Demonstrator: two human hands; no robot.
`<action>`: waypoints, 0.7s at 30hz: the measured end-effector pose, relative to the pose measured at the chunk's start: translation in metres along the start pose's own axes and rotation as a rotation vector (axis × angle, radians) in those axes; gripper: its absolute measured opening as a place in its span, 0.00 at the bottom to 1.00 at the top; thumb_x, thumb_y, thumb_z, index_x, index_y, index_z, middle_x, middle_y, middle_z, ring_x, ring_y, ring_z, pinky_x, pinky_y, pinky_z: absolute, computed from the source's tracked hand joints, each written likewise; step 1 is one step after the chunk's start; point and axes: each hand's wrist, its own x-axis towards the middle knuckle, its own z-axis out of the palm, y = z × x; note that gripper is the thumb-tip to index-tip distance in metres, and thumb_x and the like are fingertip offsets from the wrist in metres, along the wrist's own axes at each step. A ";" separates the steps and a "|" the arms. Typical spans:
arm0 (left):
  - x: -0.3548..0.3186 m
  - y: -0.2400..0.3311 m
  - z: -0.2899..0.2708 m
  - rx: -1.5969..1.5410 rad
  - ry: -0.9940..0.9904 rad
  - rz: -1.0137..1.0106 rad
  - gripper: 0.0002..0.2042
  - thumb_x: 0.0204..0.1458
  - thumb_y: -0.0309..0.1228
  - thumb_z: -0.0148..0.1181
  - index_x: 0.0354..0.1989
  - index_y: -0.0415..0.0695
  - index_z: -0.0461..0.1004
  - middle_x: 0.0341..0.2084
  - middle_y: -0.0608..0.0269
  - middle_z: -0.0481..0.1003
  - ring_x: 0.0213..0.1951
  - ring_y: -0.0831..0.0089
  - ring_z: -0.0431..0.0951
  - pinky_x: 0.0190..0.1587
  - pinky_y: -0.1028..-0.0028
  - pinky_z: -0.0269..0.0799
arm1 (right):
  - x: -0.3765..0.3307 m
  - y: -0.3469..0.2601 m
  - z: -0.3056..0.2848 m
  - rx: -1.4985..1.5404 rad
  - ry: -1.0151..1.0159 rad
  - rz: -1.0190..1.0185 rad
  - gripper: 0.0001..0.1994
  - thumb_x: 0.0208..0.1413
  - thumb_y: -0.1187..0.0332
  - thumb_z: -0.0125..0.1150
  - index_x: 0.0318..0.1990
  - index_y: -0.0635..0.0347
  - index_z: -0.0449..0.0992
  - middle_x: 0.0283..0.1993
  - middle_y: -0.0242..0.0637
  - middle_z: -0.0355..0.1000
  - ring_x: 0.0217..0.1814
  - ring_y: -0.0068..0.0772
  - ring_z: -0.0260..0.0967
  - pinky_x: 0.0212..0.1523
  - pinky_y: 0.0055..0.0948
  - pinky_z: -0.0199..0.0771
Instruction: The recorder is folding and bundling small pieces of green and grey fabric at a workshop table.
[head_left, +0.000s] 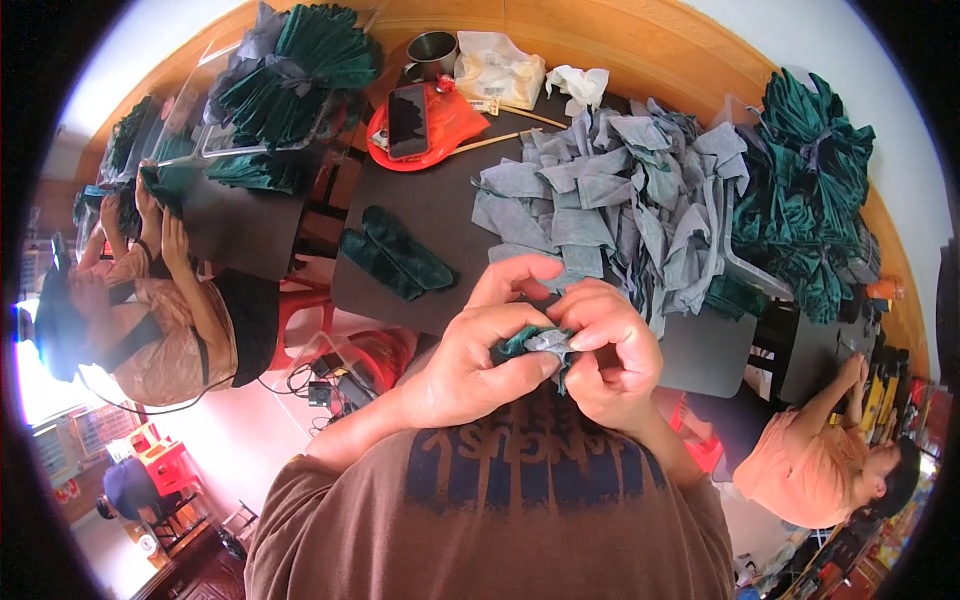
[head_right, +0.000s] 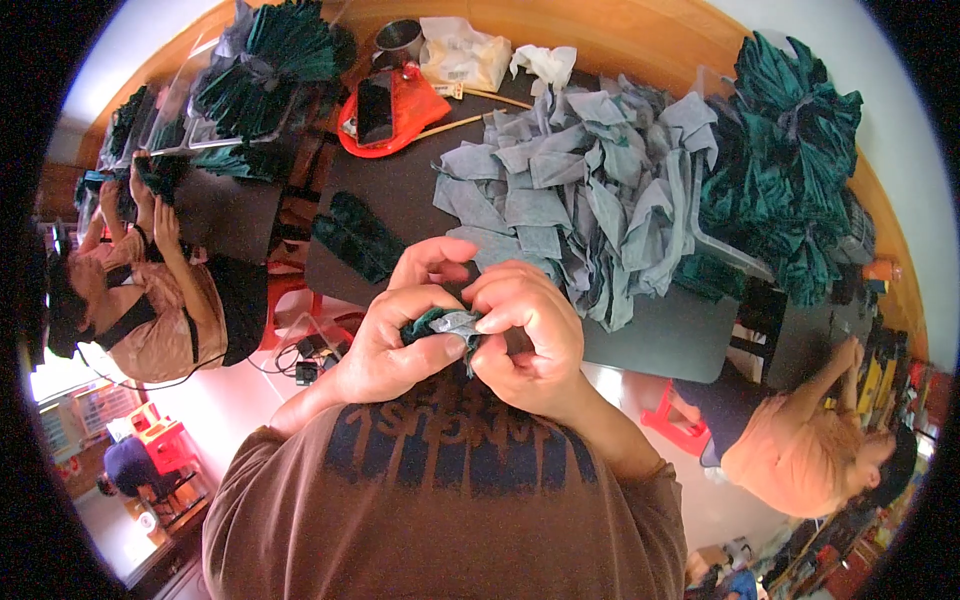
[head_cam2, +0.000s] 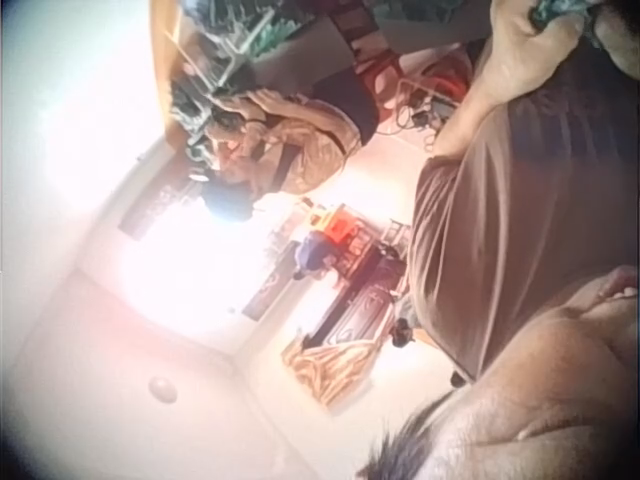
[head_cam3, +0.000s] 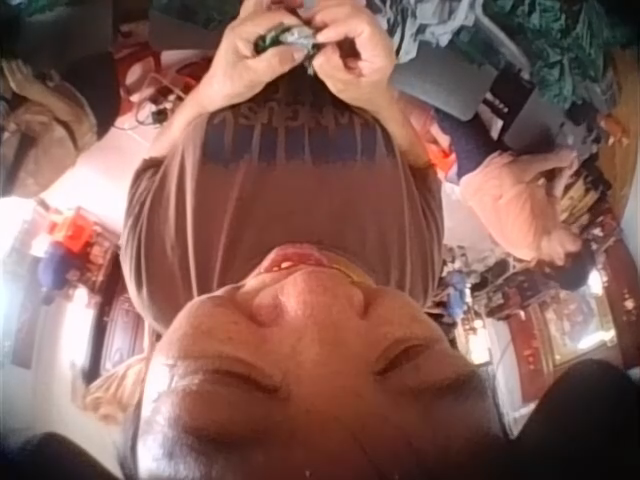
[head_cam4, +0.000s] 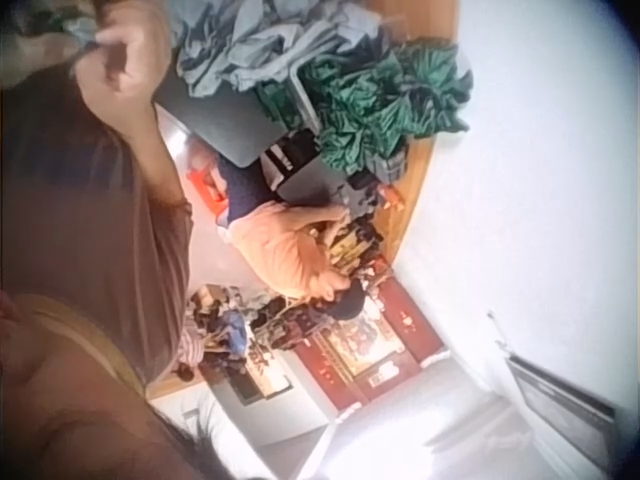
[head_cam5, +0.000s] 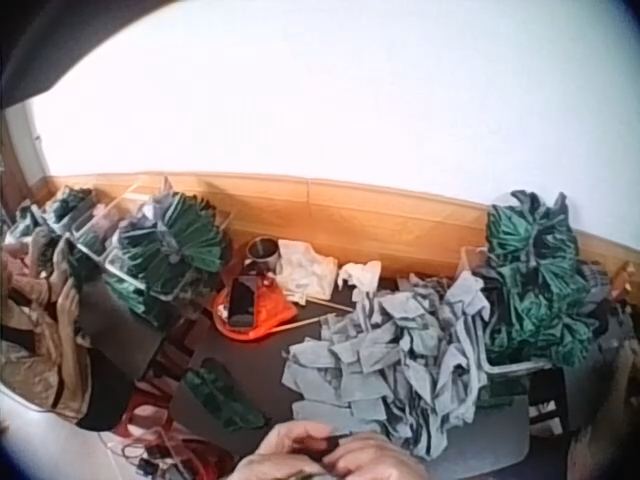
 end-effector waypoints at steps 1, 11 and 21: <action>-0.001 0.000 0.000 0.000 -0.002 0.000 0.08 0.43 0.23 0.59 0.33 0.38 0.72 0.54 0.52 0.56 0.50 0.64 0.62 0.54 0.66 0.56 | 0.001 0.000 0.000 0.002 -0.007 -0.007 0.11 0.35 0.82 0.54 0.29 0.60 0.66 0.28 0.39 0.67 0.31 0.41 0.69 0.38 0.40 0.68; 0.003 0.002 0.008 0.252 0.144 0.041 0.09 0.40 0.19 0.56 0.32 0.38 0.69 0.37 0.56 0.67 0.40 0.65 0.70 0.41 0.72 0.66 | 0.003 0.003 0.002 -0.080 0.010 -0.075 0.14 0.31 0.86 0.52 0.29 0.61 0.65 0.27 0.39 0.67 0.28 0.40 0.68 0.34 0.38 0.69; 0.004 0.002 0.014 0.452 0.260 0.060 0.13 0.37 0.17 0.55 0.34 0.41 0.68 0.36 0.55 0.68 0.39 0.59 0.70 0.41 0.69 0.66 | 0.007 -0.002 0.003 -0.307 -0.016 -0.172 0.14 0.28 0.85 0.54 0.28 0.60 0.66 0.27 0.38 0.67 0.29 0.43 0.70 0.35 0.41 0.70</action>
